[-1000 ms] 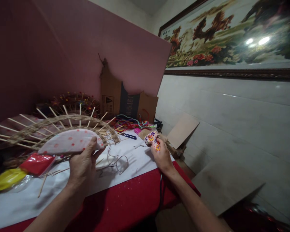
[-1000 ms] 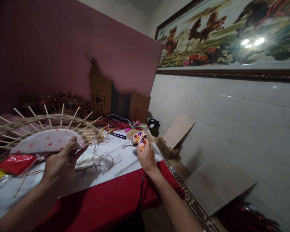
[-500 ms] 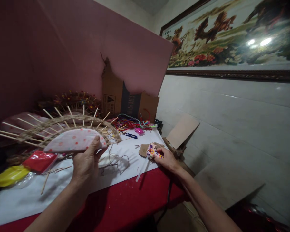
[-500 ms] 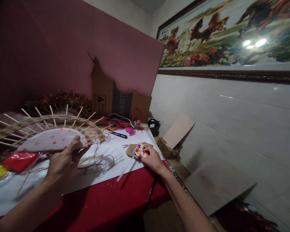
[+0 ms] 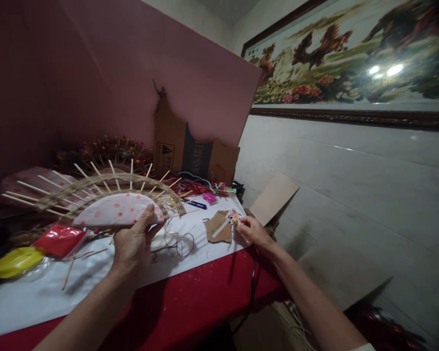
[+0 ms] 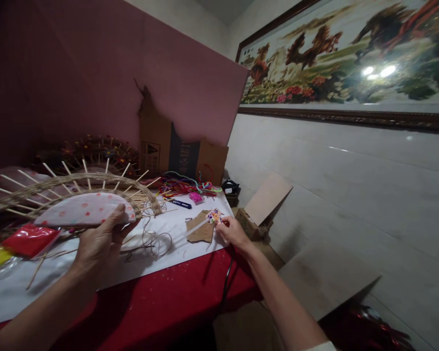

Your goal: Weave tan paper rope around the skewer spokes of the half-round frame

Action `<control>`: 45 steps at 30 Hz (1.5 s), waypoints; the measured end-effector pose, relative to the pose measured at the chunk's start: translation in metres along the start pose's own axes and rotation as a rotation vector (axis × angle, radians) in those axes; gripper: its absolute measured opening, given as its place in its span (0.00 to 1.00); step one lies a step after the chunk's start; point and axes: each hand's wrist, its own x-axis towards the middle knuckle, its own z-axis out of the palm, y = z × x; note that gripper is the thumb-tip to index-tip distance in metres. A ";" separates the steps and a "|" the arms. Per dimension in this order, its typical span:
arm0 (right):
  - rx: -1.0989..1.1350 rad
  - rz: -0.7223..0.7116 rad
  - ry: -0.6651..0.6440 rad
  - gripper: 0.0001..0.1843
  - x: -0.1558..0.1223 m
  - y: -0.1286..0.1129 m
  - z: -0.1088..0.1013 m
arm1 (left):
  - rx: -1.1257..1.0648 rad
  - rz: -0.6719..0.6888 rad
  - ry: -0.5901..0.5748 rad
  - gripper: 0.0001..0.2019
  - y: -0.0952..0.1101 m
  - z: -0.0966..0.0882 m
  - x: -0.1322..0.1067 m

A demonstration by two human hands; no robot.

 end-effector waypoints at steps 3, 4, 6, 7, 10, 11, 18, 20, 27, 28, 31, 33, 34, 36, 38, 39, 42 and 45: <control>0.094 -0.002 0.034 0.12 0.003 0.002 -0.002 | -0.012 -0.030 -0.003 0.10 0.000 0.000 -0.001; 0.123 -0.005 0.026 0.14 0.002 0.001 -0.003 | -0.014 -0.035 -0.004 0.10 0.000 0.000 -0.001; 0.210 -0.015 -0.026 0.16 -0.004 -0.004 -0.005 | -0.011 -0.041 -0.004 0.09 0.000 0.000 -0.002; 0.270 -0.021 -0.066 0.17 -0.008 -0.008 -0.006 | -0.007 -0.045 -0.003 0.09 0.000 0.000 -0.002; 0.532 -0.021 -0.200 0.16 -0.026 -0.021 -0.002 | 0.000 -0.052 0.000 0.09 0.000 0.000 -0.002; 0.588 -0.031 -0.199 0.15 -0.033 -0.026 0.001 | -0.002 -0.053 -0.006 0.09 0.000 -0.001 -0.001; 0.540 -0.079 -0.284 0.17 -0.074 -0.052 0.029 | -0.065 -0.115 -0.122 0.06 -0.002 -0.004 0.000; 0.425 -0.070 -0.347 0.20 -0.080 -0.055 0.035 | -0.090 -0.150 -0.141 0.05 -0.002 -0.004 0.000; 0.155 -0.087 -0.385 0.27 -0.086 -0.052 0.050 | -0.114 -0.236 -0.199 0.03 0.000 -0.001 -0.004; 0.162 -0.092 -0.369 0.27 -0.086 -0.052 0.052 | -0.116 -0.234 -0.205 0.03 0.000 -0.002 -0.005; 0.237 -0.158 -0.291 0.22 -0.085 -0.056 0.057 | -0.117 -0.235 -0.213 0.03 -0.001 -0.002 -0.005; 0.300 -0.231 -0.242 0.19 -0.085 -0.060 0.062 | -0.113 -0.233 -0.203 0.03 -0.001 -0.002 -0.006; 0.329 -0.264 -0.224 0.19 -0.084 -0.062 0.065 | -0.109 -0.231 -0.199 0.03 -0.001 -0.002 -0.006; 0.359 -0.312 -0.196 0.19 -0.083 -0.065 0.072 | -0.103 -0.224 -0.190 0.03 -0.001 -0.001 -0.008; 0.367 -0.345 -0.168 0.19 -0.082 -0.065 0.078 | -0.096 -0.222 -0.180 0.03 0.000 0.000 -0.009; 0.364 -0.356 -0.155 0.19 -0.082 -0.065 0.080 | -0.094 -0.222 -0.173 0.03 0.000 0.000 -0.010; 0.349 -0.367 -0.132 0.19 -0.081 -0.062 0.085 | -0.099 -0.234 -0.161 0.03 0.000 0.000 -0.011; 0.343 -0.367 -0.133 0.18 -0.080 -0.061 0.088 | -0.115 -0.243 -0.162 0.04 -0.001 0.000 -0.011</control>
